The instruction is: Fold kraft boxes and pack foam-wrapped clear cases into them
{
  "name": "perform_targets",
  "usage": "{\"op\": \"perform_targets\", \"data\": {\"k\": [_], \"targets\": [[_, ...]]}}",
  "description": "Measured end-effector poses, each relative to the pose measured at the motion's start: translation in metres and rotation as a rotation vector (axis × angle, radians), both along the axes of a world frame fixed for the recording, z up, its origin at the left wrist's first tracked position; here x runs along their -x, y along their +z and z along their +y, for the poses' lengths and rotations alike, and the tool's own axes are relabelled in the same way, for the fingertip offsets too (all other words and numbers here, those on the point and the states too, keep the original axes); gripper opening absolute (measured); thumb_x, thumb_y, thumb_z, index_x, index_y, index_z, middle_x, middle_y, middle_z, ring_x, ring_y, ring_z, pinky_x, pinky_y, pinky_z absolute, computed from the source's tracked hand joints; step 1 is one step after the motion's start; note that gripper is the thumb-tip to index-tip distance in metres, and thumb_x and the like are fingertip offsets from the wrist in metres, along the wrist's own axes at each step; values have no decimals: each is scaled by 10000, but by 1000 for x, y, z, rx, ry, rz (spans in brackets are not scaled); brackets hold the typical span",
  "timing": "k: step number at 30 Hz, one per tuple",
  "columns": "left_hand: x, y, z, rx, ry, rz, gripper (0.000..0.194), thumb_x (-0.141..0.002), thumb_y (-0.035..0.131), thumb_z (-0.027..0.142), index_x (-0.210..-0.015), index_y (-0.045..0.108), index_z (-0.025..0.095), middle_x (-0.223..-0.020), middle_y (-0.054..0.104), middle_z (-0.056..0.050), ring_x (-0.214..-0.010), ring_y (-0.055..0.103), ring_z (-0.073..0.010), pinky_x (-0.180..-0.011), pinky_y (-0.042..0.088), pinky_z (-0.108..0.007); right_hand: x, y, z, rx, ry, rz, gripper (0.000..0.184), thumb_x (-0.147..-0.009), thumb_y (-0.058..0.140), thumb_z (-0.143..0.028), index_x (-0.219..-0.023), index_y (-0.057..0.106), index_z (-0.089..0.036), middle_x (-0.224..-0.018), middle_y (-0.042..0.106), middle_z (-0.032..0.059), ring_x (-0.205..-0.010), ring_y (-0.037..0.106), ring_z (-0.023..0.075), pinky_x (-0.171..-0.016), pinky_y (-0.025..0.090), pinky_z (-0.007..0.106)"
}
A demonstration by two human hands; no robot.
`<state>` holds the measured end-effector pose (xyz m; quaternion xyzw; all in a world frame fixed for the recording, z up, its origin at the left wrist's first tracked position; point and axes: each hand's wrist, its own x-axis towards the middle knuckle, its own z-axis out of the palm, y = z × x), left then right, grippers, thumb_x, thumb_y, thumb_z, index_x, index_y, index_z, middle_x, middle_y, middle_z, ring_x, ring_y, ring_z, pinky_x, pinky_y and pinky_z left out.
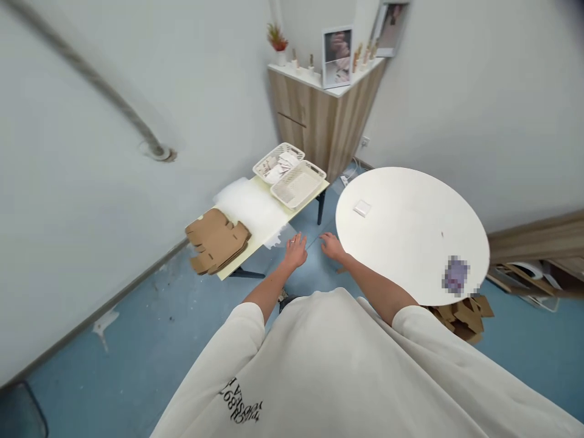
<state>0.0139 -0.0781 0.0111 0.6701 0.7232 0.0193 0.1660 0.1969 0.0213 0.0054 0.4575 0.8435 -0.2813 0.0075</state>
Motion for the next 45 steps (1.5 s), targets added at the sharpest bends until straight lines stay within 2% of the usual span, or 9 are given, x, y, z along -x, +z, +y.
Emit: {"op": "perform_targets", "data": {"k": [10, 14, 17, 23, 27, 31, 35, 40, 45], "targets": [[220, -12, -114, -14, 258, -14, 542, -992, 469, 304, -1509, 398, 159, -1612, 363, -164, -1478, 349, -298, -1190, 302, -450, 240, -16, -80, 21, 270, -21, 476, -955, 472, -192, -1420, 572, -193, -1528, 469, 125, -1367, 459, 287, -1106, 405, 408], [293, -18, -147, 33, 367, -4, 535, -995, 497, 371, -1483, 422, 165, -1589, 386, -179, -1450, 387, -310, -1171, 319, -440, 303, -10, -104, 6, 354, -23, 489, -952, 460, -192, -1430, 563, -204, -1542, 452, 110, -1360, 451, 292, -1089, 412, 416], [328, -25, -164, 112, 395, -13, 554, -960, 573, 443, -1426, 471, 161, -1561, 414, -196, -1444, 387, -335, -1164, 313, -471, 333, -6, -111, 2, 396, -48, 505, -948, 459, -194, -1444, 549, -218, -1543, 450, 98, -1359, 438, 300, -1083, 408, 430], [357, -35, -173, 171, 383, -81, 466, -951, 601, 429, -1343, 545, 183, -1500, 492, -173, -1383, 457, -314, -1138, 339, -444, 365, -9, -113, -15, 456, -106, 504, -942, 464, -184, -1437, 551, -230, -1519, 478, 96, -1341, 430, 309, -1081, 388, 438], [368, -35, -170, 159, 380, -119, 412, -964, 577, 430, -1295, 590, 185, -1438, 557, -145, -1307, 530, -294, -1086, 408, -405, 380, -13, -113, -70, 483, -121, 478, -944, 456, -182, -1404, 579, -218, -1508, 486, 111, -1380, 379, 313, -1132, 310, 466], [375, -36, -169, 145, 350, -99, 268, -1000, 476, 252, -1197, 645, 182, -1283, 654, -123, -1201, 612, -251, -1037, 454, -365, 395, -13, -114, -123, 531, -126, 479, -923, 455, -153, -1372, 606, -216, -1502, 497, 119, -1423, 320, 310, -1167, 217, 502], [372, -35, -170, 146, 309, -44, 273, -974, 461, 158, -1165, 656, 157, -1224, 667, -156, -1147, 644, -260, -992, 485, -379, 408, -12, -116, -146, 578, -134, 498, -909, 443, -130, -1368, 610, -225, -1488, 527, 114, -1433, 311, 310, -1189, 130, 538], [368, -22, -173, 64, 255, 22, 280, -968, 434, 124, -1168, 629, 128, -1154, 684, -175, -1085, 664, -270, -998, 458, -399, 421, -7, -116, -128, 628, -119, 535, -864, 477, -103, -1364, 620, -228, -1386, 622, 129, -1380, 382, 325, -1203, 56, 573], [371, 0, -178, -40, 205, 84, 285, -959, 415, 124, -1149, 628, 123, -1058, 700, -177, -1015, 678, -279, -937, 472, -394, 434, 3, -110, -226, 679, -107, 480, -877, 483, -117, -1307, 670, -220, -1271, 678, 126, -1296, 463, 319, -1211, 66, 541]]}}
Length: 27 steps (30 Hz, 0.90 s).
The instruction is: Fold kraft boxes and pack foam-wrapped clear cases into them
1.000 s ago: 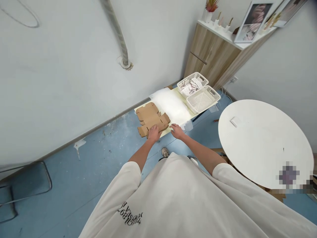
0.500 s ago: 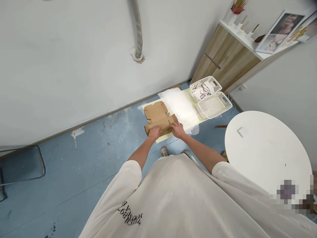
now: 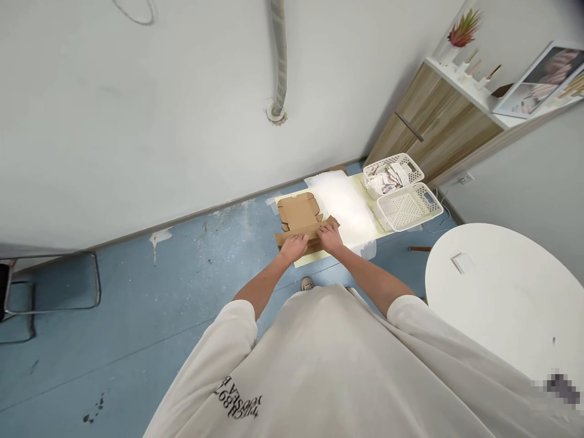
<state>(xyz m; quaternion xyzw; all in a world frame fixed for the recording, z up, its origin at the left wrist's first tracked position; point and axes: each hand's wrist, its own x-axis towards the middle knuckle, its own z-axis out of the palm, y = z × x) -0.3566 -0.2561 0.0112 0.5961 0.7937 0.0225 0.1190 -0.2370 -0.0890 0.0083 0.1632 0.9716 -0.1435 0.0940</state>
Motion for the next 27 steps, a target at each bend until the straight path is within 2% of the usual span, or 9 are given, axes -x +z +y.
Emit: {"op": "perform_targets", "data": {"k": [4, 8, 12, 16, 19, 22, 27], "targets": [[1, 15, -2, -44, 26, 33, 297, -965, 409, 124, -1169, 624, 121, -1046, 708, -173, -1010, 685, -280, -921, 478, -389, 8, 12, 5, 24, 40, 41, 443, -908, 467, -136, -1287, 685, -201, -1235, 683, 147, -1268, 490, 326, -1169, 186, 504], [0, 31, -2, -132, 110, 45, 347, -1016, 379, 207, -1279, 591, 127, -1225, 679, -188, -1133, 655, -288, -997, 458, -412, 17, 31, 7, 50, 41, 76, 454, -952, 421, -153, -1341, 645, -215, -1277, 667, 143, -1270, 494, 330, -1093, 285, 480], [3, 51, 2, -222, 149, 72, 445, -1051, 342, 304, -1437, 499, 148, -1402, 603, -176, -1286, 581, -294, -1104, 401, -429, 23, 58, 13, -3, 71, 172, 474, -982, 371, -155, -1395, 597, -209, -1352, 629, 132, -1305, 466, 325, -1096, 286, 458], [4, 70, 17, -278, 104, 66, 540, -1011, 362, 177, -1550, 375, 141, -1525, 503, -171, -1396, 495, -281, -1178, 338, -427, 17, 87, 26, -38, 50, 261, 512, -981, 340, -118, -1432, 563, -216, -1467, 560, 102, -1374, 405, 308, -1150, 234, 457], [1, 84, 37, -298, 19, 65, 633, -950, 352, 53, -1576, 337, 148, -1544, 491, -146, -1419, 475, -249, -1198, 333, -418, -2, 106, 40, -71, 4, 320, 543, -983, 331, -104, -1478, 521, -224, -1540, 499, 71, -1424, 359, 290, -1211, 146, 472], [-11, 103, 65, -336, -65, 72, 679, -907, 369, 14, -1571, 359, 155, -1532, 508, -136, -1408, 489, -251, -1197, 357, -441, -31, 124, 55, -112, -89, 354, 574, -983, 332, -97, -1523, 471, -230, -1564, 476, 63, -1445, 345, 289, -1229, 113, 506], [-54, 140, 127, -479, -233, 81, 629, -907, 368, 5, -1509, 468, 161, -1490, 560, -117, -1381, 525, -235, -1209, 366, -447, -101, 154, 90, -183, -247, 448, 561, -1015, 302, -140, -1549, 438, -243, -1573, 463, 61, -1448, 351, 288, -1231, 125, 528]]}}
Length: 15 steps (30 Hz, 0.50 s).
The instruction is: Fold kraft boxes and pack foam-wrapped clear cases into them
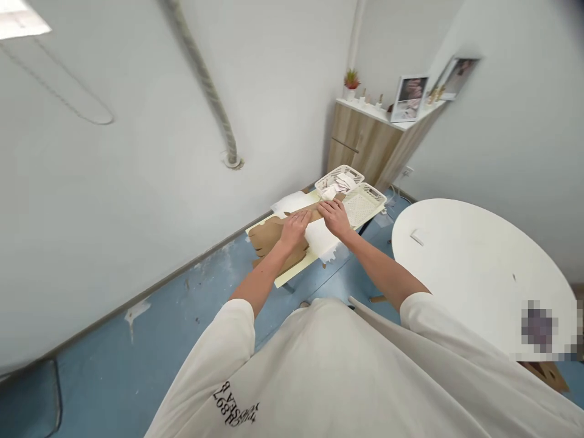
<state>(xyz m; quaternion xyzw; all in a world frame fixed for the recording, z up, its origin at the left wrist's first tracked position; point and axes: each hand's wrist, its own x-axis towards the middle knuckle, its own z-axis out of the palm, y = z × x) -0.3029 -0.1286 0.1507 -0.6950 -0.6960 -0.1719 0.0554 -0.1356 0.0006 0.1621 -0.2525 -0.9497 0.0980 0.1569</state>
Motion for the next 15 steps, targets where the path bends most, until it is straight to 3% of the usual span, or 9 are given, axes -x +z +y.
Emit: {"op": "perform_targets", "data": {"k": [4, 7, 11, 15], "targets": [[-63, 21, 61, -134, -160, -19, 579, -923, 336, -3, -1445, 534, 149, -1427, 617, -120, -1331, 579, -206, -1186, 403, -434, -83, 19, 32, -96, -144, 40, 525, -1038, 290, -178, -1530, 465, -233, -1546, 495, 74, -1437, 364, 285, -1226, 137, 521], [-134, 26, 104, -201, -296, -1, 538, -940, 342, 14, -1412, 568, 141, -1385, 649, -126, -1300, 607, -206, -1183, 412, -421, -166, 21, 52, -189, -257, 57, 498, -1043, 304, -180, -1495, 506, -227, -1523, 523, 81, -1407, 406, 280, -1214, 170, 515], [-249, 17, 149, -218, -466, -7, 511, -943, 372, 26, -1388, 588, 154, -1360, 665, -132, -1264, 634, -212, -1159, 443, -413, -291, 6, 68, -314, -413, 67, 442, -1037, 363, -173, -1420, 579, -219, -1456, 590, 95, -1324, 497, 267, -1175, 247, 486], [-369, 1, 178, -184, -581, -39, 506, -936, 400, 23, -1387, 580, 167, -1345, 673, -134, -1241, 648, -224, -1141, 456, -429, -413, -13, 69, -359, -559, 28, 436, -1025, 390, -155, -1410, 590, -202, -1429, 612, 108, -1276, 533, 268, -1137, 292, 474]]}}
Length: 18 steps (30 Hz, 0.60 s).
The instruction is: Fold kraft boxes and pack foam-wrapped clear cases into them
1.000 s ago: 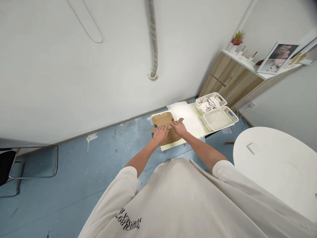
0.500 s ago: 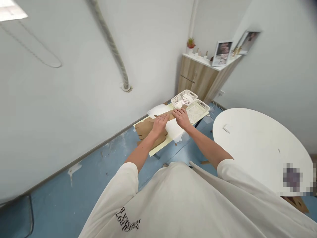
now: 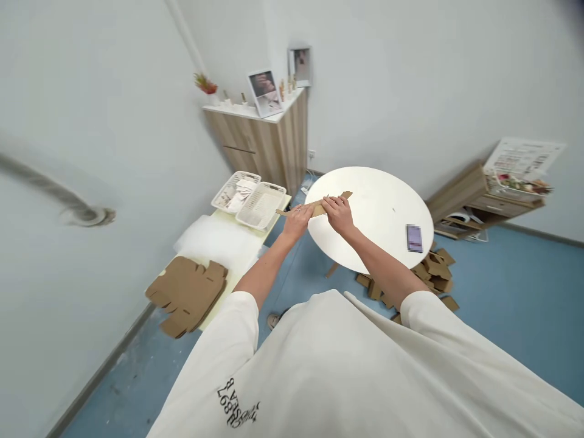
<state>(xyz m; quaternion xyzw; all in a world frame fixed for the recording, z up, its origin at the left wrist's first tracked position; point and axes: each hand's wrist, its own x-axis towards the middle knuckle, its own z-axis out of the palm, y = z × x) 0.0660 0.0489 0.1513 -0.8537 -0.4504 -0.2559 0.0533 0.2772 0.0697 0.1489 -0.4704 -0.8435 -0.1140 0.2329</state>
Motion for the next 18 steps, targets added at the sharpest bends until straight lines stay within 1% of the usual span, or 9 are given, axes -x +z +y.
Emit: {"op": "perform_targets", "data": {"k": [2, 4, 6, 8, 10, 12, 15, 18], "targets": [[-53, -6, 10, 28, -47, 3, 498, -935, 398, 17, -1375, 580, 161, -1341, 674, -139, -1233, 650, -229, -1124, 466, -432, -53, -7, -4, 11, -72, -4, 455, -1017, 381, -137, -1416, 588, -206, -1425, 616, 99, -1275, 530, 270, -1129, 299, 477], [-99, -12, 19, 43, -94, 12, 493, -936, 380, 7, -1362, 582, 149, -1335, 676, -142, -1231, 648, -232, -1109, 473, -427, -97, -13, -9, 22, -141, 5, 484, -1005, 364, -113, -1426, 583, -209, -1433, 611, 89, -1279, 522, 271, -1131, 295, 482], [-136, -20, 28, 47, -147, 21, 497, -937, 360, 1, -1360, 581, 139, -1337, 673, -144, -1249, 635, -236, -1117, 461, -426, -134, -21, -16, 33, -210, 26, 515, -992, 347, -90, -1443, 569, -205, -1454, 594, 86, -1289, 510, 274, -1141, 278, 492], [-165, -31, 33, 66, -209, 40, 510, -935, 351, -2, -1374, 572, 135, -1355, 660, -146, -1280, 612, -236, -1143, 433, -428, -162, -32, -25, 61, -274, 44, 537, -983, 335, -78, -1460, 552, -197, -1469, 580, 89, -1308, 491, 277, -1155, 255, 499], [-185, -48, 33, 119, -264, 81, 533, -927, 354, -7, -1400, 553, 138, -1388, 637, -150, -1309, 588, -235, -1164, 407, -432, -182, -49, -37, 126, -322, 46, 547, -978, 331, -76, -1469, 542, -192, -1469, 579, 93, -1326, 471, 278, -1167, 230, 498], [-199, -69, 27, 201, -304, 146, 560, -917, 364, -7, -1433, 522, 142, -1437, 595, -160, -1356, 546, -242, -1172, 386, -440, -195, -69, -51, 227, -360, 36, 555, -970, 334, -71, -1473, 536, -192, -1454, 589, 99, -1331, 462, 275, -1177, 204, 492], [-212, -102, 13, 338, -351, 254, 557, -932, 378, 32, -1477, 459, 117, -1509, 514, -188, -1425, 462, -260, -1172, 356, -439, -202, -102, -72, 400, -440, 24, 551, -960, 362, -78, -1472, 535, -185, -1427, 602, 122, -1317, 461, 288, -1170, 199, 485], [-219, -128, 5, 462, -403, 326, 536, -959, 386, 84, -1494, 417, 100, -1517, 490, -211, -1424, 449, -270, -1155, 351, -438, -203, -129, -84, 534, -503, 7, 543, -960, 371, -85, -1472, 529, -173, -1393, 613, 142, -1292, 470, 296, -1148, 220, 473]]}}
